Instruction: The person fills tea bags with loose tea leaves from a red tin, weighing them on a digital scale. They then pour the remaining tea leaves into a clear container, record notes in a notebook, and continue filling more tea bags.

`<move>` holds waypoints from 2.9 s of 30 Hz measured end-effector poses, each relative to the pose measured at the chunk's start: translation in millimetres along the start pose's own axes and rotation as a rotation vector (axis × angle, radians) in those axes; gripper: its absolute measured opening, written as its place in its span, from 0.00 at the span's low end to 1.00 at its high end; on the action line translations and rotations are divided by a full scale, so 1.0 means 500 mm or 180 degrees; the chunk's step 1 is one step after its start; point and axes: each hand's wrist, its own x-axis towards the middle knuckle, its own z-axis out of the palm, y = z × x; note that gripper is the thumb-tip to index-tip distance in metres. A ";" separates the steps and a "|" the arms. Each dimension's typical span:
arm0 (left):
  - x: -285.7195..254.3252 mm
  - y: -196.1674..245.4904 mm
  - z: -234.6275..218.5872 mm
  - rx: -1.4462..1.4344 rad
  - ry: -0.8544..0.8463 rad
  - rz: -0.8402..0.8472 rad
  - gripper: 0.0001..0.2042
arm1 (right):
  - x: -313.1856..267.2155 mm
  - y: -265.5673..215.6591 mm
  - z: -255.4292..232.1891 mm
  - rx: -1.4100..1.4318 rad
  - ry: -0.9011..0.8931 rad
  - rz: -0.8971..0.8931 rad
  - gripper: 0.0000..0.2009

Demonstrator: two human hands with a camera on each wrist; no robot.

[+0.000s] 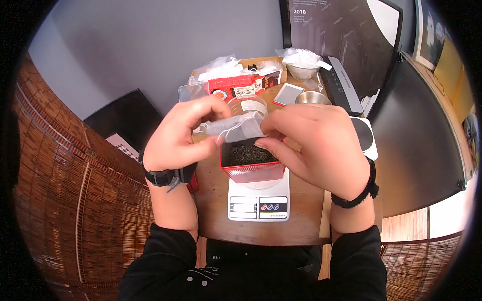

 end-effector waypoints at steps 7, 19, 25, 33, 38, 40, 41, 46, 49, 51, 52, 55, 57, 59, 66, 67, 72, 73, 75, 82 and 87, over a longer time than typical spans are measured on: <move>-0.010 -0.020 -0.012 0.0517 -0.0118 -0.0565 0.13 | -0.009 0.014 0.005 -0.0031 -0.0668 0.0339 0.09; 0.008 -0.004 0.026 0.0631 0.0007 -0.0475 0.15 | 0.001 0.014 0.052 0.0189 -0.0360 0.0419 0.09; 0.008 0.008 0.027 0.0392 0.0211 -0.0582 0.14 | 0.000 0.027 0.062 -0.0165 -0.0335 0.0268 0.07; 0.004 0.006 0.024 0.0447 0.0369 -0.0613 0.08 | 0.002 0.025 0.057 -0.0070 -0.0277 0.0571 0.07; 0.006 0.010 0.018 0.0360 0.0299 -0.0684 0.07 | 0.003 0.025 0.057 -0.0120 -0.0317 0.0457 0.07; 0.004 0.007 0.014 0.0497 0.0356 -0.0728 0.08 | 0.001 0.027 0.056 -0.0131 -0.0291 0.0450 0.07; 0.003 0.008 0.015 0.0497 0.0354 -0.0729 0.08 | 0.001 0.028 0.054 -0.0161 -0.0283 0.0464 0.07; 0.006 0.012 0.018 0.0211 0.0380 -0.0772 0.08 | 0.002 0.027 0.055 -0.0226 -0.0218 0.0434 0.07; 0.003 0.008 0.015 0.0230 0.0434 -0.0682 0.09 | 0.002 0.026 0.054 -0.0205 -0.0038 0.0413 0.07; -0.001 0.007 0.010 0.0335 0.0387 -0.0691 0.08 | 0.003 0.025 0.052 -0.0187 -0.0044 0.0476 0.07; -0.002 0.007 0.009 0.0443 0.0334 -0.0697 0.07 | 0.003 0.025 0.054 -0.0185 -0.0045 0.0478 0.07; -0.002 0.007 0.012 0.0545 0.0154 -0.0542 0.06 | 0.002 0.028 0.063 -0.0112 -0.0013 0.0366 0.07; -0.001 0.008 0.011 0.0615 0.0189 -0.0588 0.06 | 0.001 0.030 0.065 -0.0164 -0.0176 0.0257 0.06; -0.001 0.006 0.010 0.0678 0.0219 -0.0647 0.05 | 0.001 0.031 0.059 -0.0174 -0.0174 0.0332 0.06; 0.000 0.005 0.006 0.0703 0.0287 -0.0728 0.05 | 0.018 0.014 0.045 0.0200 0.0139 0.0395 0.12; 0.000 0.005 0.007 0.0736 0.0270 -0.0722 0.06 | 0.017 0.016 0.044 0.0205 0.0137 0.0400 0.12; 0.001 0.003 0.009 0.0758 0.0232 -0.0737 0.06 | 0.013 0.019 0.043 0.0532 -0.0186 0.0553 0.20; 0.001 0.003 0.009 0.0814 0.0206 -0.0730 0.06 | 0.016 0.018 0.047 0.0535 -0.0187 0.0556 0.20; 0.001 -0.001 0.012 0.0820 0.0221 -0.0695 0.06 | 0.022 0.016 0.055 0.0212 0.0044 -0.0002 0.24; 0.001 -0.005 0.015 0.0865 0.0212 -0.0666 0.06 | 0.017 0.009 0.030 0.0227 -0.0671 0.0787 0.30; 0.004 0.003 0.017 0.0768 0.0177 -0.0712 0.06 | 0.018 0.009 0.045 0.0186 -0.0256 0.0164 0.30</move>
